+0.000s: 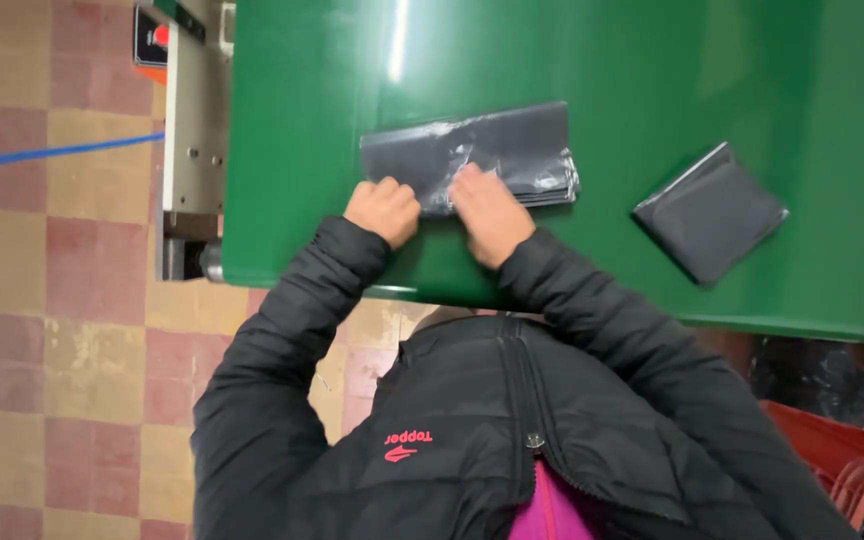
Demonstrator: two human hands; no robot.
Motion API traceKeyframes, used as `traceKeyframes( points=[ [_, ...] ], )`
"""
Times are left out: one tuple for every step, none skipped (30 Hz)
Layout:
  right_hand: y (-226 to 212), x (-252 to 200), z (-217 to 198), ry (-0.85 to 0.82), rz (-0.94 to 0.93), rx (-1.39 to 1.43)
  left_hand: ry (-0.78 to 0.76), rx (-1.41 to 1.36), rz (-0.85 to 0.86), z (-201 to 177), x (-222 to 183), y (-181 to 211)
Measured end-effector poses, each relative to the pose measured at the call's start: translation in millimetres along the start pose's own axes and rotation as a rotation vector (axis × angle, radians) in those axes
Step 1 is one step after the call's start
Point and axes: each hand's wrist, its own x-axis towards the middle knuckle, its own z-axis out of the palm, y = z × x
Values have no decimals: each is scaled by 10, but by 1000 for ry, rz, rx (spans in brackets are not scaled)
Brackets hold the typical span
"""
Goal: Folding black plastic bags on a conveyor belt and placing them into a crate.
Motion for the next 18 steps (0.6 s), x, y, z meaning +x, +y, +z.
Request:
traceKeyframes(
  points=[
    [19, -95, 193, 22, -25, 39, -256, -178, 14, -4, 154, 45],
    [45, -181, 392, 45, -51, 77, -516, -352, 31, -5, 307, 91],
    [42, -245, 369, 51, -36, 73, -517, -355, 48, 19, 405, 109],
    [39, -307, 358, 28, -8, 165, -623, -609, 47, 50, 496, 126],
    [21, -400, 344, 0, 22, 262, -732, -870, 41, 79, 566, 177],
    [37, -592, 378, 0, 39, 262, -740, -879, 54, 226, 654, 146],
    [70, -757, 408, -8, 182, 408, -836, -1162, -71, 375, 758, 100],
    [102, -922, 434, -15, 325, 553, -926, -1444, -204, 522, 867, 56],
    [256, -1158, 692, -6, 338, 548, -934, -1445, -188, 781, 831, 39],
    [413, -1394, 947, 93, 545, 768, -1115, -1652, -496, 1044, 805, 24],
    [550, -1639, 1205, 196, 752, 990, -1291, -1831, -836, 1301, 764, 16],
    [527, -1592, 1129, 207, 764, 988, -1306, -1828, -825, 1314, 782, 38],
    [512, -1547, 1055, 362, 874, 1227, -1175, -1788, -828, 1340, 826, 62],
    [501, -1505, 981, 526, 973, 1465, -1043, -1748, -826, 1368, 869, 88],
    [455, -1454, 889, 545, 985, 1463, -1064, -1746, -813, 1238, 925, 191],
    [411, -1399, 799, 613, 1027, 1582, -858, -1362, -558, 1108, 976, 287],
    [383, -1335, 710, 683, 1062, 1701, -637, -978, -315, 983, 1034, 375],
    [371, -1317, 672, 704, 1068, 1698, -645, -982, -297, 1024, 1034, 464]
  ],
)
